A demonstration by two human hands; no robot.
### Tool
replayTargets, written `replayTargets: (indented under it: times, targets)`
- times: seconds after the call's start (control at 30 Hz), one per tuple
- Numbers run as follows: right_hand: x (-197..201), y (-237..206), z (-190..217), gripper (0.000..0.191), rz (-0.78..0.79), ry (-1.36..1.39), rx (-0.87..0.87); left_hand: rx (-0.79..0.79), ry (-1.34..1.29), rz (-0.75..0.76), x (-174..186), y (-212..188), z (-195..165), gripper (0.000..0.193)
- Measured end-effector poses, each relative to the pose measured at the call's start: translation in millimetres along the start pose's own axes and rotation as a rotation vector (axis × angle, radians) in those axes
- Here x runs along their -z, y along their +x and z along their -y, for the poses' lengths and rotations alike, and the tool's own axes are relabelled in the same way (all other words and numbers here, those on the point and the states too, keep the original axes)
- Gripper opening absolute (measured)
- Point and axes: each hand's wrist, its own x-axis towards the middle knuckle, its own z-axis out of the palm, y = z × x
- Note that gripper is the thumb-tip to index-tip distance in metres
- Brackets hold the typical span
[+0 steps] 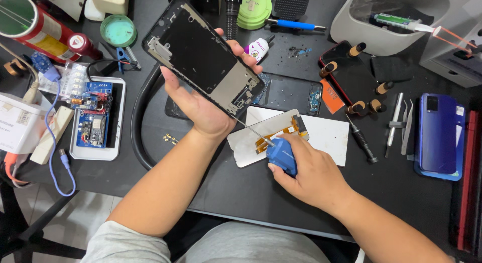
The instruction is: The person disassembles a smartphone, removes the battery, and uses a hot air gun to heat the back of the device. They then use a screwdriver to pry and separate the screen assembly from the frame.
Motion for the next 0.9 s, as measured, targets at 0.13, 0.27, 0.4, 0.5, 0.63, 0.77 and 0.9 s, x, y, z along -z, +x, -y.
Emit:
replayTargets:
  times: [0.13,0.27,0.4,0.5,0.63,0.77,0.9]
  targets:
    - [0.5,0.8,-1.0,0.059,-0.032,0.002,0.04,0.019,-0.014,-0.008,-1.9,0.7,-0.6,0.092]
    - [1.6,1.1,-2.6,0.057,-0.06,0.017,0.059,0.07,-0.045,-0.016,-4.8,1.6,-3.0,0.093]
    - [3.4,0.0,-3.9,0.055,-0.116,0.018,0.152,0.208,-0.106,0.007,-6.6,4.2,-8.2,0.097]
    - [4.2,-0.9,-4.7,0.053,-0.173,0.025,0.201,0.335,-0.196,0.047,-8.0,5.4,-11.0,0.096]
    - [7.1,-1.8,-5.4,0.053,-0.256,0.01,0.234,0.443,-0.257,0.059,-9.6,6.6,-12.8,0.095]
    - [14.6,1.9,-8.3,0.054,-0.335,-0.112,0.287,0.418,-0.236,0.119,-8.6,5.8,-13.0,0.098]
    - [28.2,10.0,-16.3,0.055,-0.338,-0.301,0.342,0.36,-0.128,0.209,-4.7,4.0,-11.5,0.101]
